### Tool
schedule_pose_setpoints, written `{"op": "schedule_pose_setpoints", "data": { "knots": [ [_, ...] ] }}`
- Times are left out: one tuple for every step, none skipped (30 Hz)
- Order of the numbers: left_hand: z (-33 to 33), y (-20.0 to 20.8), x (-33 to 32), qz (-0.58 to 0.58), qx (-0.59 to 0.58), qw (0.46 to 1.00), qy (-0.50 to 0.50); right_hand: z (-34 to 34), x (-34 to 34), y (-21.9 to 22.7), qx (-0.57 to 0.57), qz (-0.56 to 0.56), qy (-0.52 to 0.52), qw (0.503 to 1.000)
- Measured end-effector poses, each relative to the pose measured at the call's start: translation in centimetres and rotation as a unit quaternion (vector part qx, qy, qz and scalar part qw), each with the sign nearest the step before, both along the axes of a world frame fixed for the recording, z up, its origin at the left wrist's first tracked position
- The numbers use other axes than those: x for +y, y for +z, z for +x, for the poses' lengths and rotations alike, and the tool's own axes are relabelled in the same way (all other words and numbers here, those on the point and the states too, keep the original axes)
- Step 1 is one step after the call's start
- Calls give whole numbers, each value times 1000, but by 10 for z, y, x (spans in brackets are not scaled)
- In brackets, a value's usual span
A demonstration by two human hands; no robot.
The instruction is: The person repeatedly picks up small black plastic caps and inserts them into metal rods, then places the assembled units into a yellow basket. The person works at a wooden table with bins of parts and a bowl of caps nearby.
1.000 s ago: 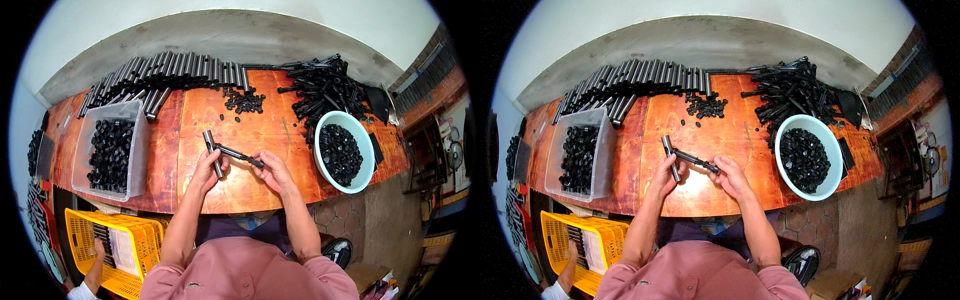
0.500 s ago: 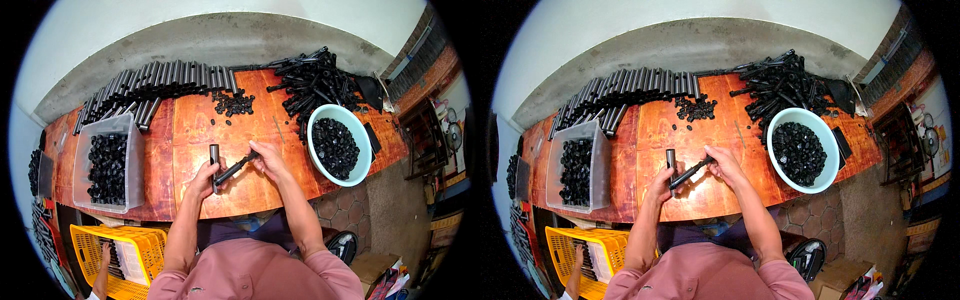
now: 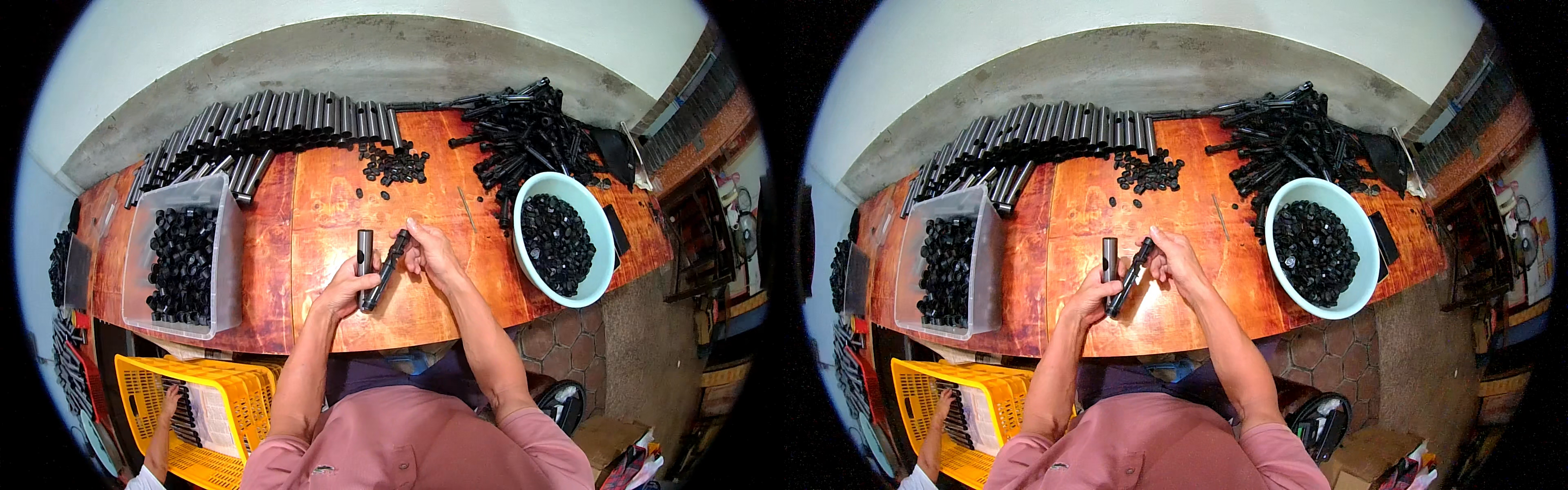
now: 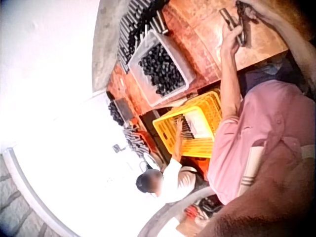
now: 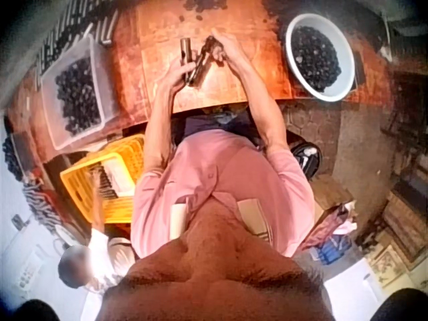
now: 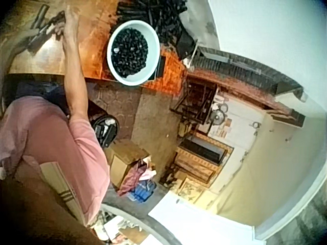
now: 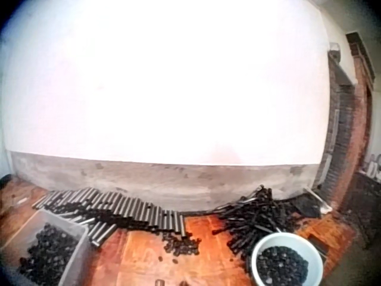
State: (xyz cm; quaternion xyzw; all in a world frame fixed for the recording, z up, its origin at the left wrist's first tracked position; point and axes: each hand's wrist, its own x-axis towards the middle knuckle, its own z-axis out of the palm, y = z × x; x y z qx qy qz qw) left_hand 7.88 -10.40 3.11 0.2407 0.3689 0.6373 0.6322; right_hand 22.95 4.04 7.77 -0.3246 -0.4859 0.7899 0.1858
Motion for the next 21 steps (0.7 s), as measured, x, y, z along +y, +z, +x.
{"op": "schedule_pose_setpoints", "data": {
  "knots": [
    [0,-3,0,-5,2,1000,15,0,-1,-1,16,-1,-4,1000],
    [1,-2,1,-6,6,1000,17,0,0,-6,19,5,3,1000],
    [2,1,2,-7,9,1000,18,1,2,-13,22,11,9,1000],
    [3,6,2,-8,13,1000,19,1,3,-18,24,17,15,999],
    [2,14,1,-29,14,999,6,0,3,-18,28,22,18,999],
    [4,18,0,-33,24,999,11,0,3,-19,31,27,20,999],
    [7,21,0,-37,34,999,16,0,2,-20,35,32,23,999],
    [9,22,1,-41,44,998,21,-1,2,-20,28,33,24,999],
    [10,20,1,-46,39,998,29,-1,2,-20,22,33,26,999],
    [12,22,1,-49,50,997,29,-1,1,-19,15,33,28,999],
    [13,25,1,-52,62,996,28,-1,1,-18,19,33,31,999],
    [15,27,1,-55,73,995,28,-2,0,-16,22,33,33,999],
    [17,25,0,-59,80,994,35,-2,-1,-15,26,32,36,998],
    [19,26,1,-58,99,993,32,-2,-1,-17,24,34,37,998],
    [21,28,3,-57,118,991,28,-2,-1,-19,22,36,39,998],
    [21,28,3,-56,137,989,24,-3,-1,-21,20,37,40,998],
    [21,28,3,-58,140,988,18,-4,-1,-20,21,36,39,998],
    [20,25,3,-60,122,990,31,-5,-2,-18,22,36,38,998],
    [19,20,3,-62,105,992,44,-6,-2,-17,22,35,38,998],
    [18,18,3,-64,87,993,56,-6,-2,-16,26,29,38,999],
    [17,21,2,-55,87,993,61,-5,-2,-16,30,23,38,999]
  ]
}}
